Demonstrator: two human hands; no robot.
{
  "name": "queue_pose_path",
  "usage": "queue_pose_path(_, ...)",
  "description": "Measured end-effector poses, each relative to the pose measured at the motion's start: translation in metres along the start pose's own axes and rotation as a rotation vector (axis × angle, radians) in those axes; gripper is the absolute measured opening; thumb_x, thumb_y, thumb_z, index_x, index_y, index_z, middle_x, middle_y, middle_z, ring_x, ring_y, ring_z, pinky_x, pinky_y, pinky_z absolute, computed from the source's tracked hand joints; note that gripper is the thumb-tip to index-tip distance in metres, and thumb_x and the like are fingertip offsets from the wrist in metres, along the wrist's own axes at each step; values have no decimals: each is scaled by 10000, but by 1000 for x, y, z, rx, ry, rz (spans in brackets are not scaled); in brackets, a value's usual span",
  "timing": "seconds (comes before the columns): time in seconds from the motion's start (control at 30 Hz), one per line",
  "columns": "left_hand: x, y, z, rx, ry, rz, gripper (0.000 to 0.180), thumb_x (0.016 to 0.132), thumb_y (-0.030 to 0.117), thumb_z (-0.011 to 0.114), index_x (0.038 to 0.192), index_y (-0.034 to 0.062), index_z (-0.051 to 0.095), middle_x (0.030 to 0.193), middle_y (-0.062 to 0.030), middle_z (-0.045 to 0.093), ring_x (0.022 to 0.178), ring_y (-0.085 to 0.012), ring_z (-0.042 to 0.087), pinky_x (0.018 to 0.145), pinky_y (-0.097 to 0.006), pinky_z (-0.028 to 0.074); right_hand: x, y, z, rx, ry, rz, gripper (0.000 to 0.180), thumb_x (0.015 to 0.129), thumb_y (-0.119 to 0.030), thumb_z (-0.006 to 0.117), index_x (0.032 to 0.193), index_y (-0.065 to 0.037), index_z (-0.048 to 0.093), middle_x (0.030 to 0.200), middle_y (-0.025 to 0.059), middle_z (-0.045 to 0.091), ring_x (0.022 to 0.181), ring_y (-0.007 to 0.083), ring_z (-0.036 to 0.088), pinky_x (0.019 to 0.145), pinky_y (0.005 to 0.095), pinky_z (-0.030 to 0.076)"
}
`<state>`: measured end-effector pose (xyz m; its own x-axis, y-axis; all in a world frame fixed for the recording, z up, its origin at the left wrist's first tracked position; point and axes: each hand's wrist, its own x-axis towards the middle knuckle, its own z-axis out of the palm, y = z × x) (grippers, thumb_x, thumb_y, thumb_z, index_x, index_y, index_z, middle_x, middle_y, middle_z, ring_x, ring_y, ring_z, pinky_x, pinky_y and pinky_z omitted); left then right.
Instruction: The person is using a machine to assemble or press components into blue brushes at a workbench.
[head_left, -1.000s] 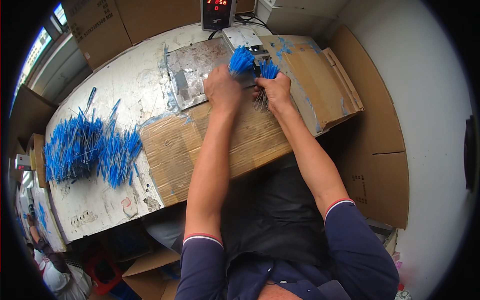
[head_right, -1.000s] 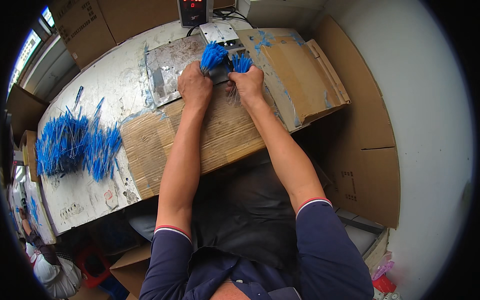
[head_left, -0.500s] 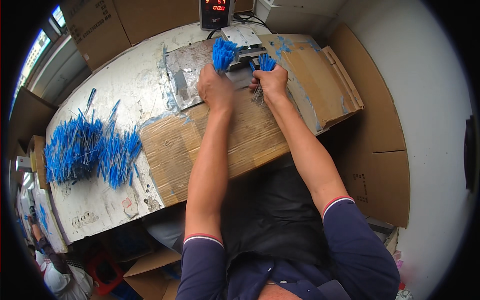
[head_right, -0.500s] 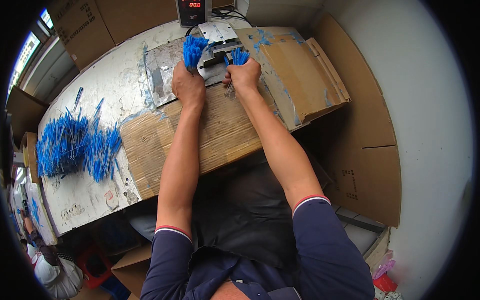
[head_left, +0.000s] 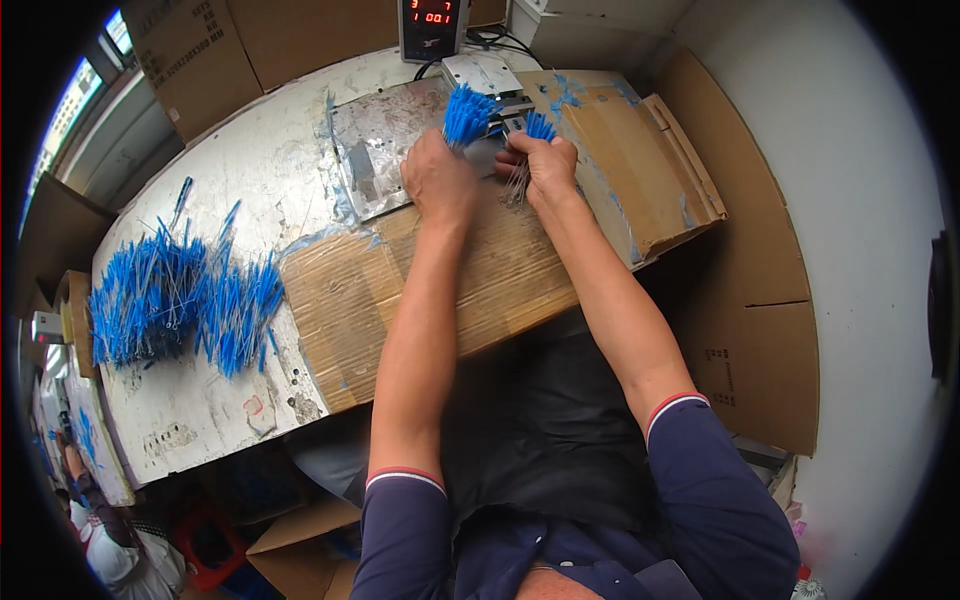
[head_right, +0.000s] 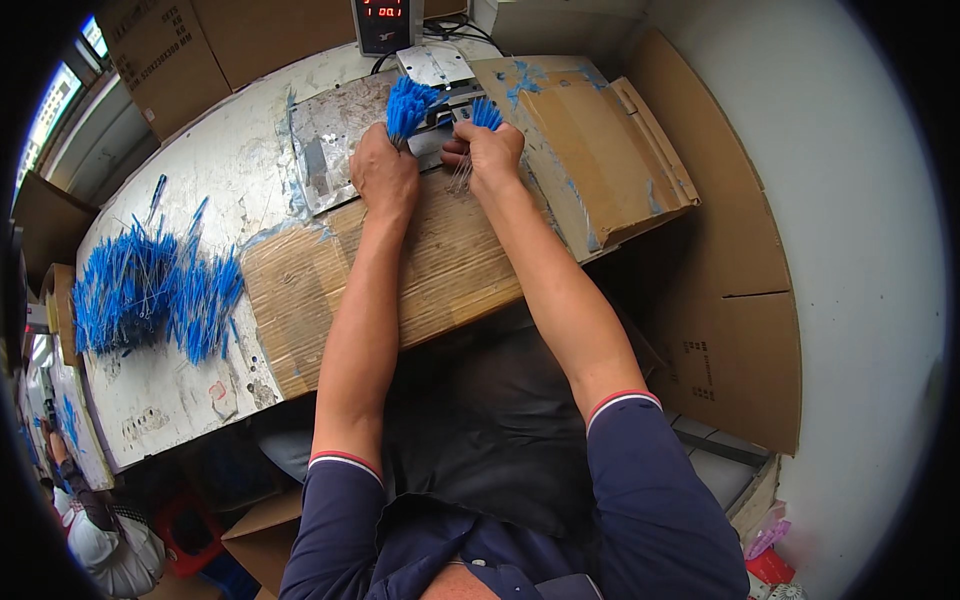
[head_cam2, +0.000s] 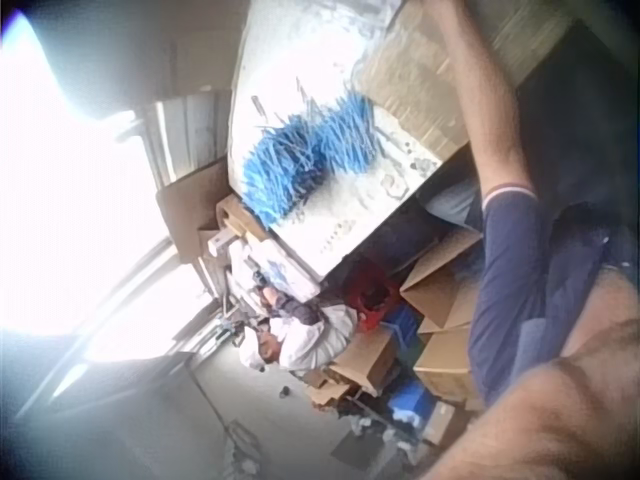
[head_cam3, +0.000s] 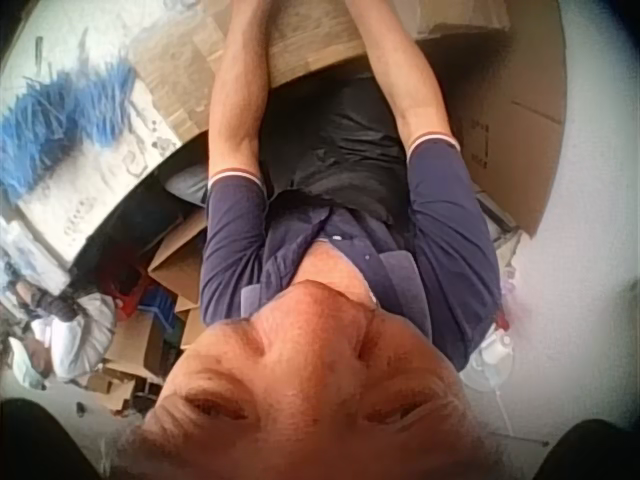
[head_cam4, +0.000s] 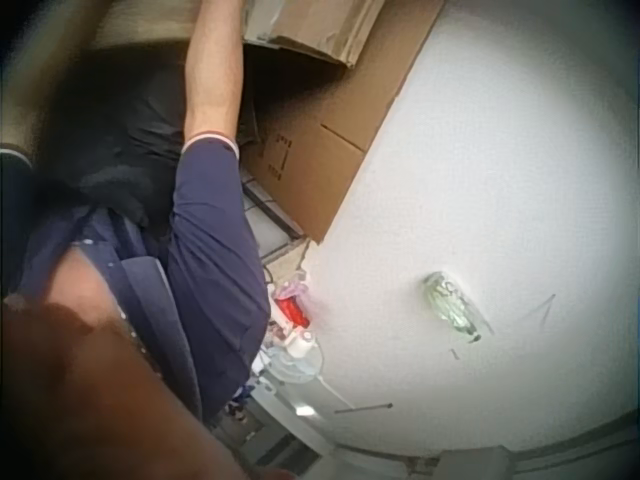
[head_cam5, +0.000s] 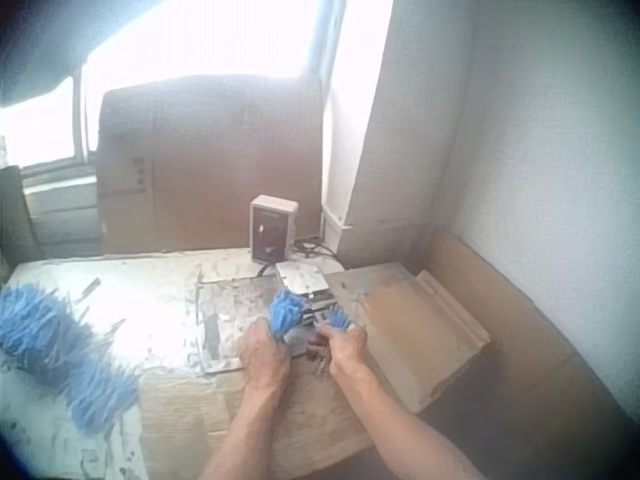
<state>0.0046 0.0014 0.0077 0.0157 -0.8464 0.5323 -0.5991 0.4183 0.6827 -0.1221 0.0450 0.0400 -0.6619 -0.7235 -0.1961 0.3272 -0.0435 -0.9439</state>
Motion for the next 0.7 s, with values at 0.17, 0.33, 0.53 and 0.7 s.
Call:
queue_pose_path(0.17,0,-1,1,16,-44,3,109,773,22,635,881,31,619,911,-192,678,895,-426,639,797,-528,463,-4,5,-18,103,-172,43,156,887,-28,685,986,36,583,833,146,682,647,256,708,559,373,631)
queue_pose_path(0.33,1,-1,0,6,-45,9,100,761,21,634,861,29,623,906,-194,680,881,-433,642,779,-543,469,-14,11,-29,104,-315,46,133,925,-44,663,1022,29,609,856,144,699,658,239,711,566,363,631)
queue_pose_path(0.53,0,-1,0,17,-54,16,105,767,41,645,871,41,634,904,-180,683,886,-417,647,790,-519,466,-16,5,-27,-33,-289,57,171,907,-56,719,1019,23,617,849,122,700,684,229,714,561,355,630)
queue_pose_path(0.7,-1,0,1,75,-87,57,129,776,48,647,905,50,637,928,-160,687,919,-394,647,806,-504,458,-16,5,-24,-10,-196,27,169,877,-14,733,991,15,611,838,116,695,653,222,703,524,352,623)
